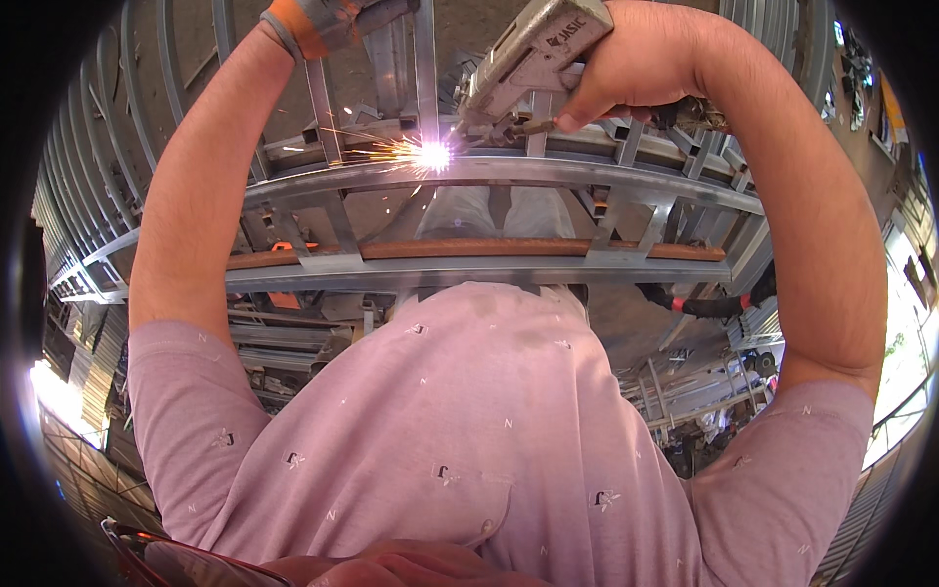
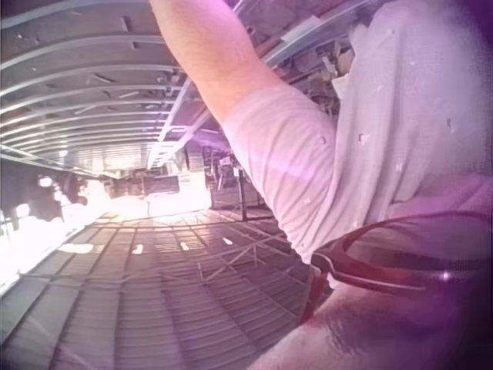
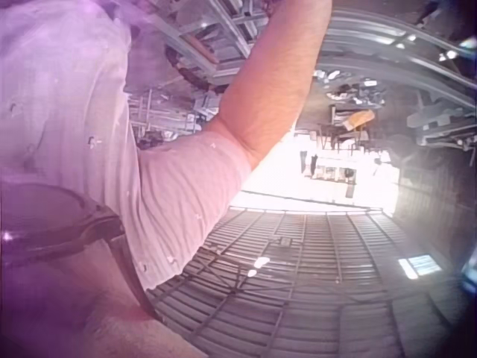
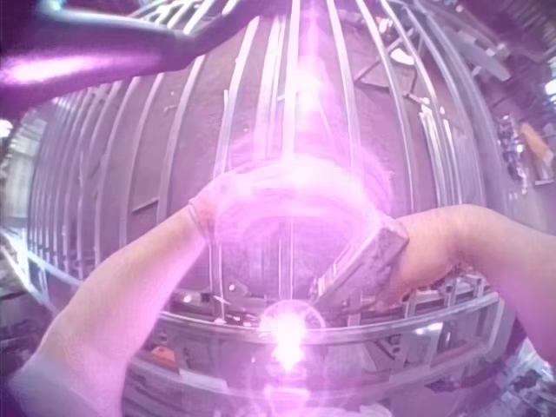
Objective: The person welds joints on a large curved metal frame using a handheld welding torch. They repeatedly position the torch at intersections, create welds with visible sparks, and reposition the tool along the frame. The person wears gloves and protective eyewear while working in a workshop environment.
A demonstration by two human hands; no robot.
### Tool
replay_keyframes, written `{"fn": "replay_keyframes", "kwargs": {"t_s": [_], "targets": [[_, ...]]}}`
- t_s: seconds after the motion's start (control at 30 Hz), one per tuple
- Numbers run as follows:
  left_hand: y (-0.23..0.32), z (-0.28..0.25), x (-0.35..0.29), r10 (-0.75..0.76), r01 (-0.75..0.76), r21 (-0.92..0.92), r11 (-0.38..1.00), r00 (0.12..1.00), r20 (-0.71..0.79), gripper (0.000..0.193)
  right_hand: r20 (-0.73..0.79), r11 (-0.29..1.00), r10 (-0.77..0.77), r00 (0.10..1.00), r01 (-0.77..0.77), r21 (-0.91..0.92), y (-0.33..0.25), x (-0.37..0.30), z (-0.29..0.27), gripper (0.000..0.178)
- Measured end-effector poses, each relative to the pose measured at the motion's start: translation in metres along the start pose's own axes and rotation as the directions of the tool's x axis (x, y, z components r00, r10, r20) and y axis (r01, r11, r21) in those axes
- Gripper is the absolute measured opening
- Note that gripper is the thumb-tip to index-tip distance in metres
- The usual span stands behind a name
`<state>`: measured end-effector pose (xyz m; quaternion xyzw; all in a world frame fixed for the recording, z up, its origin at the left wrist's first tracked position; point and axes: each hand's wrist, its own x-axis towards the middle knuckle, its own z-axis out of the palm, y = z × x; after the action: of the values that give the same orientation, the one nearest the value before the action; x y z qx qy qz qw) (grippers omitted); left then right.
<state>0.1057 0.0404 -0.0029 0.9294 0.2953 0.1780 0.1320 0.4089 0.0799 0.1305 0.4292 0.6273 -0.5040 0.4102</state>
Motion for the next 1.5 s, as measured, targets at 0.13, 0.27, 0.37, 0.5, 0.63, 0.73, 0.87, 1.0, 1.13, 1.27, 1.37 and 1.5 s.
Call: {"fn": "replay_keyframes", "kwargs": {"t_s": [0.13, 0.27, 0.37, 0.5, 0.63, 0.73, 0.87, 1.0, 1.13, 1.27, 1.37, 1.5], "targets": [[0.001, -0.001, 0.002, -0.011, 0.011, 0.001, 1.000, 1.000, 0.007, 0.032, 0.014, 0.998, -0.022, 1.000, 0.021, 0.067, 0.011, 0.003, 0.000, 0.047], [0.004, 0.000, 0.002, -0.026, 0.026, 0.025, 0.999, 1.000, 0.013, 0.032, -0.042, 0.995, -0.027, 0.999, 0.030, 0.093, 0.030, -0.001, -0.003, 0.049], [0.011, -0.007, -0.003, -0.069, 0.067, 0.058, 0.996, 0.997, 0.030, 0.032, -0.120, 0.998, -0.067, 0.990, 0.068, 0.002, 0.054, -0.013, -0.014, 0.056], [0.017, -0.001, 0.018, -0.054, 0.059, 0.145, 0.988, 0.998, -0.042, 0.026, -0.092, 0.998, -0.007, 0.996, 0.013, 0.066, 0.085, -0.043, -0.017, 0.042], [0.042, 0.023, 0.059, -0.130, 0.134, 0.036, 0.990, 0.987, -0.093, 0.026, -0.131, 0.992, -0.075, 0.989, 0.088, 0.095, 0.122, -0.044, -0.008, 0.039], [0.049, 0.043, 0.079, -0.074, 0.072, -0.022, 0.997, 0.991, -0.112, 0.030, -0.093, 0.985, -0.134, 0.987, 0.143, 0.099, 0.132, -0.035, -0.008, 0.038], [0.042, 0.056, 0.089, -0.044, 0.045, 0.021, 0.999, 0.998, -0.044, 0.036, -0.035, 0.991, -0.107, 0.994, 0.109, 0.077, 0.122, -0.028, -0.011, 0.038], [0.049, 0.049, 0.086, -0.089, 0.089, 0.016, 0.996, 0.996, -0.024, 0.034, -0.034, 0.996, -0.077, 0.996, 0.078, 0.029, 0.110, -0.020, -0.010, 0.042], [0.050, 0.049, 0.089, -0.080, 0.081, 0.033, 0.996, 0.997, -0.024, 0.034, -0.035, 0.997, -0.081, 0.996, 0.082, 0.015, 0.112, -0.016, -0.008, 0.042], [0.049, 0.050, 0.092, -0.060, 0.061, 0.039, 0.997, 0.998, -0.029, 0.033, -0.005, 0.993, -0.094, 0.996, 0.094, 0.071, 0.115, -0.015, -0.008, 0.041], [0.053, 0.051, 0.092, -0.086, 0.087, 0.085, 0.993, 0.996, -0.021, 0.032, 0.042, 0.994, -0.080, 0.996, 0.077, 0.075, 0.116, -0.013, -0.012, 0.042], [0.054, 0.053, 0.091, -0.078, 0.088, 0.136, 0.987, 0.994, -0.073, 0.030, 0.008, 0.996, -0.076, 0.997, 0.076, 0.044, 0.115, -0.013, -0.010, 0.044]]}}
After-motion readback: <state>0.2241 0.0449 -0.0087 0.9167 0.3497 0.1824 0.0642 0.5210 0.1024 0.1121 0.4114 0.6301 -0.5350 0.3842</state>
